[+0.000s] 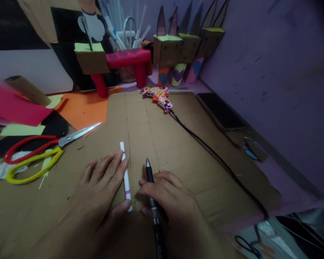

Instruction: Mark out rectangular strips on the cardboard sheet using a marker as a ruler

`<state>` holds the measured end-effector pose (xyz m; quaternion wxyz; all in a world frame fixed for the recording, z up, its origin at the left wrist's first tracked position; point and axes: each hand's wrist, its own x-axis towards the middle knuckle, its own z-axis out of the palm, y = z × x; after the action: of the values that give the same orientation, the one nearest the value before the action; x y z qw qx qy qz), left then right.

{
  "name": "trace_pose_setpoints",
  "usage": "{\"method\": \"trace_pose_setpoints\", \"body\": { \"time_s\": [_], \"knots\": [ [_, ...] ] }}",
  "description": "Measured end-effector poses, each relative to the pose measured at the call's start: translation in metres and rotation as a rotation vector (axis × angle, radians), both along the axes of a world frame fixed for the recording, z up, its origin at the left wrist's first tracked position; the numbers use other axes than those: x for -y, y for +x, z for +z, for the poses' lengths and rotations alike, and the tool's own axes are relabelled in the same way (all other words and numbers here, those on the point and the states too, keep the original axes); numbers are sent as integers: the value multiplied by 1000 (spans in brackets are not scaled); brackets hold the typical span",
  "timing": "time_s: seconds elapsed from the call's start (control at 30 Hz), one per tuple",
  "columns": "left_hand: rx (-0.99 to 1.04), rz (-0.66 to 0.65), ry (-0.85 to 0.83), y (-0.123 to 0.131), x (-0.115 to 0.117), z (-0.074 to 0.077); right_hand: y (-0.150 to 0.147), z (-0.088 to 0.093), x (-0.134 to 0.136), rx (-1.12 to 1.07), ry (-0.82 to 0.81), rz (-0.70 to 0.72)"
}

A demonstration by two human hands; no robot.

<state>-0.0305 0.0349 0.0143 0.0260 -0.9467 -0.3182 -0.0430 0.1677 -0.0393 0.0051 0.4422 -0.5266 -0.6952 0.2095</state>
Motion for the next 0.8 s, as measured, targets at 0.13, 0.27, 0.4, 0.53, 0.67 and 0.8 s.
{"method": "trace_pose_setpoints", "body": {
  "time_s": [0.13, 0.27, 0.4, 0.53, 0.67, 0.8],
  "knots": [
    [-34, 8, -20, 1, 1, 3, -2, -2, 0, 0, -22, -13],
    [-8, -14, -2, 1, 2, 3, -3, -2, -1, -20, -23, -12],
    [1, -17, -6, 2, 2, 4, -3, 0, -2, -44, -39, -25],
    [-10, -35, 19, 3, 2, 5, -2, 2, 0, -40, -49, -10],
    [-18, -27, 41, 4, 2, 6, -2, 1, 0, -33, -59, -7],
    [-19, -9, 15, 3, 0, 5, -1, 2, -3, -19, -32, 8]
  ]
}}
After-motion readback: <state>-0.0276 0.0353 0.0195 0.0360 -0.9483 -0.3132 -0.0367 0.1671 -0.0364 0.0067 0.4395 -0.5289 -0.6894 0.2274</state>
